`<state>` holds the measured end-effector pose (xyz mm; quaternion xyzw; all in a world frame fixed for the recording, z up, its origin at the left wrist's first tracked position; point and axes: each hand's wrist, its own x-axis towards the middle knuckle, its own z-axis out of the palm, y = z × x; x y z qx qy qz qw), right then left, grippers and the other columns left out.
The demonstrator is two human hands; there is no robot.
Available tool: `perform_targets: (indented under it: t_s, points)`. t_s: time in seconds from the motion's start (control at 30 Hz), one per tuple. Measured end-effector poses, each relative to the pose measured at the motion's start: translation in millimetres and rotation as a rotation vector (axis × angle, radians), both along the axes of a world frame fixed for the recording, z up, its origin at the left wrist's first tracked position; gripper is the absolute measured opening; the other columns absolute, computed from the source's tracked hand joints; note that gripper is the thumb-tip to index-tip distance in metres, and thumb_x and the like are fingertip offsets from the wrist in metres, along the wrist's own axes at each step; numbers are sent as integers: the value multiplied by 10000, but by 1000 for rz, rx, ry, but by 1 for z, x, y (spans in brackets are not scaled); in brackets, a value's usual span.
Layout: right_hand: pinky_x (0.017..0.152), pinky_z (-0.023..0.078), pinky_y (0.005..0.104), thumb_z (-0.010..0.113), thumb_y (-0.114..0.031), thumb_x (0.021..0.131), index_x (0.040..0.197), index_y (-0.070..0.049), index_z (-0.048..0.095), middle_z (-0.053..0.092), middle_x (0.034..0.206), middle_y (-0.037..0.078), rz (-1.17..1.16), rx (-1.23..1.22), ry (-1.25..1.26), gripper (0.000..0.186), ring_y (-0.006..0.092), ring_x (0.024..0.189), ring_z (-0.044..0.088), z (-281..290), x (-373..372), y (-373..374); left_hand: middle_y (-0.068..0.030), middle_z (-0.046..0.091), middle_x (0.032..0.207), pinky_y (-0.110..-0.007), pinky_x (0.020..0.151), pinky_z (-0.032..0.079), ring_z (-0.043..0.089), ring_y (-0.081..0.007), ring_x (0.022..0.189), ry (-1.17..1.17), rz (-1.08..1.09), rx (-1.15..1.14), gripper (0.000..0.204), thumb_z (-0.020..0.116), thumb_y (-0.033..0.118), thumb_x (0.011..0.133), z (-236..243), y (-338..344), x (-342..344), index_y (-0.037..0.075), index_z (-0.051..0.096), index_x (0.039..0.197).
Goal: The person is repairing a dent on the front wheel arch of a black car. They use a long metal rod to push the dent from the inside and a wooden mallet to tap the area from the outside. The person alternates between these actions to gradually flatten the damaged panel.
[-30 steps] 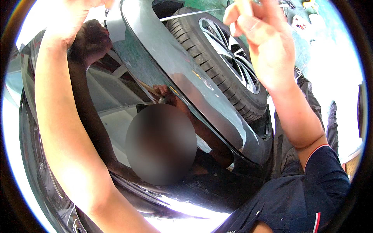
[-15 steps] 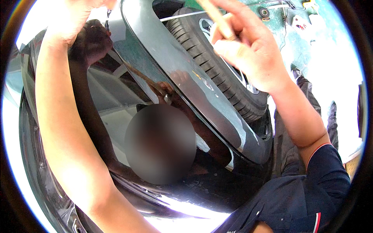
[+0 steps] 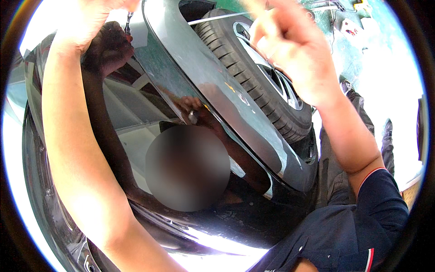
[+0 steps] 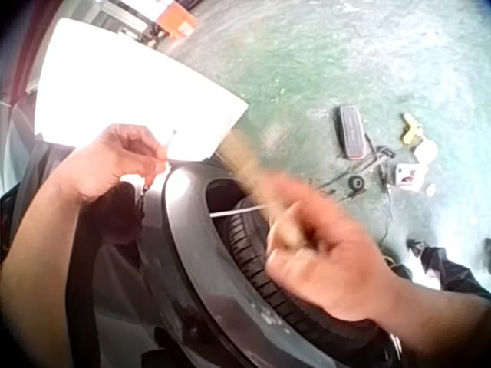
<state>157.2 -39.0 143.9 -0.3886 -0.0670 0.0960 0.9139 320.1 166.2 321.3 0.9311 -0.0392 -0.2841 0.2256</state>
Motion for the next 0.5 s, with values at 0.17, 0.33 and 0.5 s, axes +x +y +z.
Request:
perform_targets:
  t_s: [0.17,0.33,0.5]
  points:
    - [680,459,240,630,-2,886,1506,-51,407,626,930,80,-323,54,145,661,117,780,552,-1,6,-1,-56,680,805,-276,713,493,630,-143,720,-48,-41,-57,79,730,1,835,-4,6,-1,4,680,897]
    - [686,462,251,649,15,885,1525,-43,361,614,931,67,-143,12,146,704,113,808,552,0,1,1,-53,672,814,-279,725,496,622,-146,736,-5,37,-26,60,724,6,840,-1,0,-6,4,683,884]
    - [685,477,264,595,41,898,1518,-32,375,621,954,80,-216,128,181,662,126,794,566,-2,0,0,-64,688,828,-274,728,498,634,-144,736,-31,-63,-76,73,714,7,845,-5,9,1,-1,684,910]
